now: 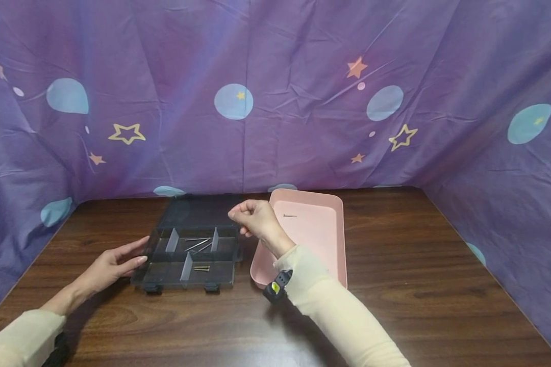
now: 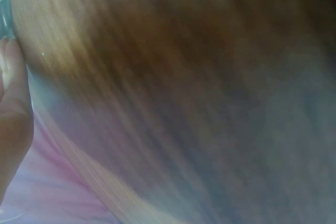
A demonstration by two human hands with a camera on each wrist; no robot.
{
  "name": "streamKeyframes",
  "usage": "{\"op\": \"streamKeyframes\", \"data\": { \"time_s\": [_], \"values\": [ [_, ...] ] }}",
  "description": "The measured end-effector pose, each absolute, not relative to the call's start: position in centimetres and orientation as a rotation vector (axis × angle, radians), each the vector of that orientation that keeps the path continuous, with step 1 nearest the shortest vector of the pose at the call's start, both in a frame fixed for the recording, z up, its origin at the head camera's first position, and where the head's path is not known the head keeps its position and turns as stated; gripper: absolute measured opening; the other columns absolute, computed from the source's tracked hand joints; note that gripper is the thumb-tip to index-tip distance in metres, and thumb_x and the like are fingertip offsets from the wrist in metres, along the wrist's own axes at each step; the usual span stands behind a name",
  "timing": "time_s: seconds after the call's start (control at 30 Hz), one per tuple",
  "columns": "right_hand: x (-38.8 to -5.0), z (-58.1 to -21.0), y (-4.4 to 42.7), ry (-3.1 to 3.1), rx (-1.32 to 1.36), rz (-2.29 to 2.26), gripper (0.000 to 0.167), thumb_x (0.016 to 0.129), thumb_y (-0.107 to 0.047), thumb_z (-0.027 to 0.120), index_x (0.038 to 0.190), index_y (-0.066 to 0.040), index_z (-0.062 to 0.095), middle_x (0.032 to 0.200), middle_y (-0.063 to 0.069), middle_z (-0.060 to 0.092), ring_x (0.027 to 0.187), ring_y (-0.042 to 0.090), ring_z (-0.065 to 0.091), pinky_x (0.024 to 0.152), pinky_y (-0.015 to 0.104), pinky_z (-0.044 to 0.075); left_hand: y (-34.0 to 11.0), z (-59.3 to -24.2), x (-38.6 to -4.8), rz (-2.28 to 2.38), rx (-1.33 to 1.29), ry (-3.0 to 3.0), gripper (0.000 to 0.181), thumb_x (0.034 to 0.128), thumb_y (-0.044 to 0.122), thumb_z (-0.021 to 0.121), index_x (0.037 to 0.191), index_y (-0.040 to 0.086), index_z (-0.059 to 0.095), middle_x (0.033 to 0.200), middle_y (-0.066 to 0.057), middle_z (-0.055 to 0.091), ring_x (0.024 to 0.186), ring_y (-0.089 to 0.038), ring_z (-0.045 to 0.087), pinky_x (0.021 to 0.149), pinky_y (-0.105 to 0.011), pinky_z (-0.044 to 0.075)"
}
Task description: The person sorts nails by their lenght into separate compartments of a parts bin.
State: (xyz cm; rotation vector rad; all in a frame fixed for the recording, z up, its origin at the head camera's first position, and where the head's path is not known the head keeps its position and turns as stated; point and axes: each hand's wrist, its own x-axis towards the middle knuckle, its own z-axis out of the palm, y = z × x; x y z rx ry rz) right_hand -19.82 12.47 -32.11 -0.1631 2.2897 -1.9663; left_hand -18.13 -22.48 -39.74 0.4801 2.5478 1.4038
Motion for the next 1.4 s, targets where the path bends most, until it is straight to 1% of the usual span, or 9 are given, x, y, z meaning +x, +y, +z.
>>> {"op": "streamKeyframes", "data": {
  "time_s": [0.37, 0.47, 0.63, 0.73, 0.87, 1.07, 1.2, 1.27, 1.4],
  "values": [
    [-21.6, -31.3, 15.4, 2.288, -0.039, -2.075, 0.012, 0.089, -0.004, 0.061, 0.095, 0.007, 0.062, 0.063, -0.009, 0.056, 0.043, 0.0, 0.045, 0.041, 0.012, 0.038, -22.4, -39.8, -18.1, 1.403, 0.486, 2.553, 0.059, 0.096, 0.025, 0.056, 0.145, 0.002, 0.033, 0.139, -0.03, 0.04, 0.112, -0.036, 0.054, 0.076, -0.032, 0.056],
    [-22.1, -31.2, 16.1, 2.28, 0.021, -2.104, 0.011, 0.089, -0.004, 0.061, 0.095, 0.005, 0.062, 0.061, -0.01, 0.056, 0.043, 0.0, 0.045, 0.04, 0.011, 0.038, -22.3, -39.7, -18.1, 1.41, 0.491, 2.55, 0.059, 0.0958, 0.024, 0.056, 0.145, 0.001, 0.033, 0.139, -0.031, 0.041, 0.111, -0.032, 0.056, 0.076, -0.032, 0.056],
    [-22.8, -31.3, 17.1, 2.251, 0.098, -2.157, 0.01, 0.09, -0.005, 0.061, 0.093, 0.004, 0.06, 0.056, -0.008, 0.052, 0.042, 0.0, 0.045, 0.039, 0.012, 0.039, -22.4, -39.7, -18.1, 1.447, 0.5, 2.53, 0.058, 0.0953, 0.02, 0.057, 0.144, -0.001, 0.034, 0.136, -0.03, 0.044, 0.1, -0.002, 0.058, 0.075, -0.029, 0.055],
    [-23.3, -31.6, 17.7, 2.238, 0.13, -2.185, 0.007, 0.09, -0.005, 0.061, 0.091, 0.002, 0.06, 0.056, -0.007, 0.052, 0.041, 0.0, 0.045, 0.038, 0.012, 0.039, -22.4, -39.7, -18.2, 1.459, 0.501, 2.519, 0.058, 0.0952, 0.019, 0.057, 0.144, 0.0, 0.034, 0.135, -0.031, 0.046, 0.095, 0.007, 0.056, 0.074, -0.029, 0.055],
    [-23.7, -32.0, 18.5, 2.234, 0.177, -2.206, 0.004, 0.09, -0.004, 0.06, 0.088, -0.001, 0.059, 0.057, -0.007, 0.052, 0.041, 0.0, 0.045, 0.038, 0.013, 0.041, -22.5, -39.7, -18.2, 1.441, 0.493, 2.528, 0.058, 0.0953, 0.021, 0.057, 0.145, 0.0, 0.034, 0.136, -0.03, 0.045, 0.099, -0.002, 0.058, 0.075, -0.031, 0.056],
    [-24.0, -32.6, 19.5, 2.241, 0.251, -2.202, 0.008, 0.09, -0.006, 0.06, 0.092, 0.002, 0.058, 0.056, -0.008, 0.053, 0.043, 0.0, 0.045, 0.042, 0.014, 0.046, -22.4, -39.8, -18.2, 1.425, 0.465, 2.539, 0.059, 0.0948, 0.024, 0.058, 0.144, 0.002, 0.035, 0.137, -0.029, 0.045, 0.104, -0.01, 0.059, 0.077, -0.03, 0.056],
    [-24.1, -33.0, 19.9, 2.236, 0.279, -2.2, 0.01, 0.091, -0.006, 0.06, 0.094, 0.003, 0.057, 0.057, -0.008, 0.054, 0.043, 0.0, 0.046, 0.045, 0.016, 0.049, -22.4, -39.7, -18.2, 1.42, 0.473, 2.54, 0.059, 0.0954, 0.023, 0.057, 0.145, 0.001, 0.034, 0.138, -0.03, 0.043, 0.111, -0.029, 0.056, 0.077, -0.031, 0.056],
    [-24.3, -33.3, 20.1, 2.222, 0.288, -2.214, 0.01, 0.091, -0.005, 0.06, 0.095, 0.004, 0.057, 0.059, -0.007, 0.055, 0.044, 0.0, 0.046, 0.046, 0.016, 0.05, -22.4, -39.6, -18.2, 1.42, 0.471, 2.537, 0.059, 0.0956, 0.023, 0.057, 0.145, 0.001, 0.033, 0.138, -0.03, 0.042, 0.113, -0.034, 0.054, 0.077, -0.032, 0.056],
    [-24.6, -33.9, 20.4, 2.216, 0.309, -2.218, 0.008, 0.091, -0.004, 0.059, 0.094, 0.002, 0.057, 0.062, -0.007, 0.055, 0.045, 0.0, 0.046, 0.048, 0.016, 0.05, -22.4, -39.5, -18.1, 1.423, 0.466, 2.529, 0.059, 0.0957, 0.022, 0.056, 0.145, 0.001, 0.033, 0.139, -0.029, 0.041, 0.114, -0.035, 0.053, 0.077, -0.033, 0.056]
  ]
}}
